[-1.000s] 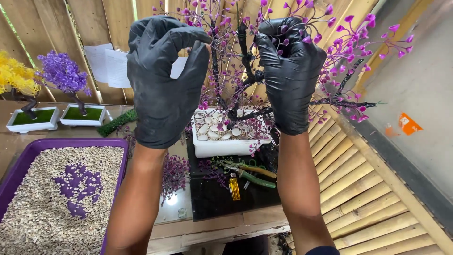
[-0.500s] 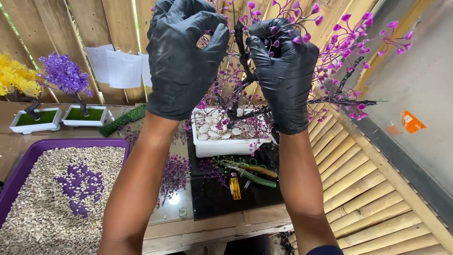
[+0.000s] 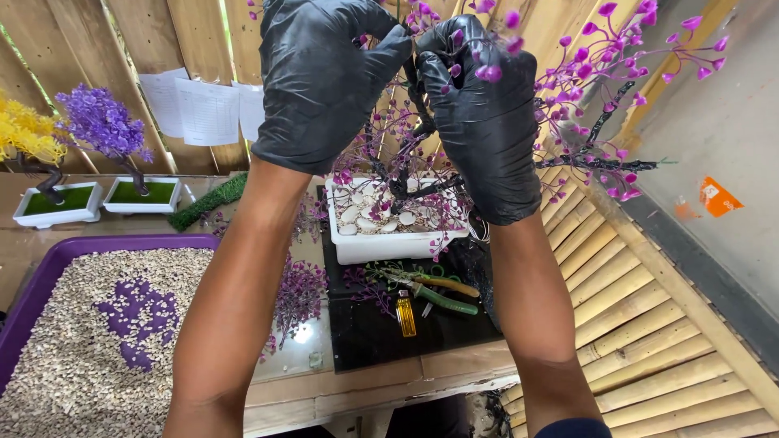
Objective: The person is meticulously assembling an artificial bonsai tree by attaching small purple flower clusters to a wire frame structure.
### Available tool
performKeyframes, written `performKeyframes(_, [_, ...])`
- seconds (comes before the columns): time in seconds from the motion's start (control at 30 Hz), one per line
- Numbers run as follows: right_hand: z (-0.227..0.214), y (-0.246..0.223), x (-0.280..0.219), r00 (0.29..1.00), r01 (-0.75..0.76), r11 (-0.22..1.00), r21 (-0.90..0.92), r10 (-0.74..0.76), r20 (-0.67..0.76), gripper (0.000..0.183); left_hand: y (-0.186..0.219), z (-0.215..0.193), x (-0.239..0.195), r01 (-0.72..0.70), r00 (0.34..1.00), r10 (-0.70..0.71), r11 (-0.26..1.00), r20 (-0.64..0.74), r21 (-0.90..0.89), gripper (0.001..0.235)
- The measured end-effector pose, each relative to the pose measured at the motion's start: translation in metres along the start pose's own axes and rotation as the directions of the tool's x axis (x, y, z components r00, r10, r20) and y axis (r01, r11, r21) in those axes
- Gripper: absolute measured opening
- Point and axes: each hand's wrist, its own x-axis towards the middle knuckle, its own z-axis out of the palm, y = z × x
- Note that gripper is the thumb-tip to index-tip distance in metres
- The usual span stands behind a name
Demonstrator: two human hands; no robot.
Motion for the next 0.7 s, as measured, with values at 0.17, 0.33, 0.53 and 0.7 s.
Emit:
performKeyframes(0.17, [-0.002, -0.007, 0.000, 0.996, -0.048, 0.995, -0.091, 0.054, 0.065, 0.013, 0.003, -0.002, -0.001, 0.041, 0.999, -0.040, 0.998, 0.019, -0.053, 0.020])
performKeyframes(0.33, [0.001, 0.003, -0.006, 0.992, -0.098, 0.993, 0.064, 0.093, 0.081, 0.016, 0.002, -0.001, -0.003, 0.043, 0.999, -0.042, 0.996, 0.011, -0.077, 0.019])
performKeyframes(0.53, [0.001, 0.022, -0.015, 0.995, -0.005, 0.996, -0.092, 0.015, 0.103, 0.023, 0.002, -0.001, -0.005, 0.040, 0.999, -0.040, 0.995, 0.006, -0.096, 0.018])
performKeyframes(0.7, [0.003, 0.055, -0.025, 0.926, 0.377, 0.695, -0.612, -0.279, 0.254, 0.025, 0.009, -0.006, -0.004, 0.028, 1.000, -0.028, 0.994, 0.008, -0.102, 0.015])
